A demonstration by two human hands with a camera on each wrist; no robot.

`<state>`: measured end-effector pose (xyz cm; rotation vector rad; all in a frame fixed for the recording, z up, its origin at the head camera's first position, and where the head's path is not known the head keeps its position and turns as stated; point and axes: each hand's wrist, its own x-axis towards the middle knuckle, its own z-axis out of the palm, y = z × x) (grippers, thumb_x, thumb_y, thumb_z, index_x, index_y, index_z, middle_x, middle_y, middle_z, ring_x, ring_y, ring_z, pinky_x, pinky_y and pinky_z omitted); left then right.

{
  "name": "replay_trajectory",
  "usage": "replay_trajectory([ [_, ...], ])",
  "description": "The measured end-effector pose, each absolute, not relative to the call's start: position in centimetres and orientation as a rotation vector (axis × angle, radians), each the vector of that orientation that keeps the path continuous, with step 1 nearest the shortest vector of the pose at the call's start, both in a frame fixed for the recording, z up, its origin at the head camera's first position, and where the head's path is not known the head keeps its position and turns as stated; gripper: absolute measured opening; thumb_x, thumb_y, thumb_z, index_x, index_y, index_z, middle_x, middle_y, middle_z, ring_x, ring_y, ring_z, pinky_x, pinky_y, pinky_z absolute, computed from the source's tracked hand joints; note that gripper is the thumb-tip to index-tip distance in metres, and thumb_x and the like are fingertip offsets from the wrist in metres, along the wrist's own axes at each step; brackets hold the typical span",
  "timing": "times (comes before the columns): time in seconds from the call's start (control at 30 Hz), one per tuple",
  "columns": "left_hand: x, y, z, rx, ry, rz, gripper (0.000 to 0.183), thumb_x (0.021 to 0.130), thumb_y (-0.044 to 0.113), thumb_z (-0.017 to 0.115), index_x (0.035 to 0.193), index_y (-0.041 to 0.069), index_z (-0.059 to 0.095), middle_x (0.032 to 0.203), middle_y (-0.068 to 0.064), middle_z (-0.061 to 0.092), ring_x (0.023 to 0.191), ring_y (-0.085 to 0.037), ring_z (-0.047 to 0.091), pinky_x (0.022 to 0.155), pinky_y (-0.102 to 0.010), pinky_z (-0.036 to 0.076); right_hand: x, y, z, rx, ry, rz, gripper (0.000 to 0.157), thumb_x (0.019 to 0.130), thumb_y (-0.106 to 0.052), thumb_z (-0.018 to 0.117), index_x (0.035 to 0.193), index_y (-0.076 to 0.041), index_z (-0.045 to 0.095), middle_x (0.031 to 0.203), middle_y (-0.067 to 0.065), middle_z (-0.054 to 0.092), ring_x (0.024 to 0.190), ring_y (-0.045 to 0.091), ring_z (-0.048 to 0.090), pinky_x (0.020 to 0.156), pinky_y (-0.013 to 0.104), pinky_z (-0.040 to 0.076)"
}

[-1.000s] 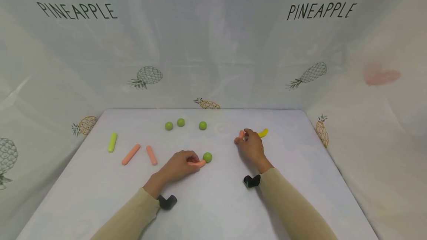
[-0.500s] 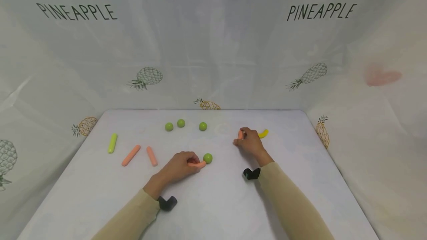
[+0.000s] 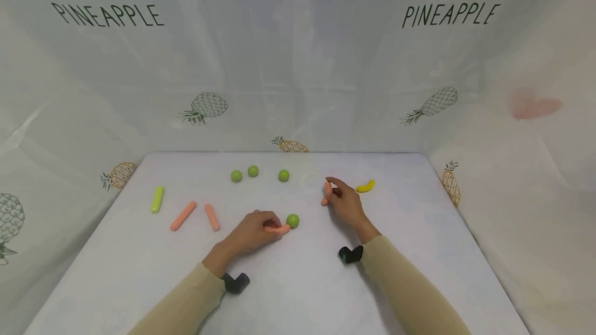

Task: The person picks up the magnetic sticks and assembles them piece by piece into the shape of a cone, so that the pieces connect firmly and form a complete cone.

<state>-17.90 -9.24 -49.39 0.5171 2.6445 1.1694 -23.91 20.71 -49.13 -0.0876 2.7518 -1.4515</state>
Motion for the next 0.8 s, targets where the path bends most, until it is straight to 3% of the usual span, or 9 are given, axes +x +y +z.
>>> replay_trajectory([
  [0.2,-17.9,-9.0,-49.5,0.502,2.658,1.158,0.007,0.091,0.028,0.08,0.094,0.027,0.073,0.086,0.012,0.066,0.089,-0.014,0.054,0.076,-0.031,0.047,-23.2,18.7,-48.6,0.027,2.466,-1.692,0.047,0.101,-0.016,0.071,0.146,-0.013,0.055,0.115,0.018,0.074,0.089,0.02,0.072,0.073,0.029,0.057],
  [0.8,-17.8,-8.9,-49.6,0.54,2.665,1.139,0.008,0.093,0.031,0.082,0.095,0.03,0.074,0.088,0.016,0.066,0.093,-0.013,0.055,0.079,-0.033,0.047,-22.3,15.2,-48.4,-0.009,2.243,-1.754,0.046,0.099,-0.01,0.072,0.144,-0.012,0.063,0.099,0.014,0.076,0.083,0.018,0.074,0.072,0.03,0.062],
])
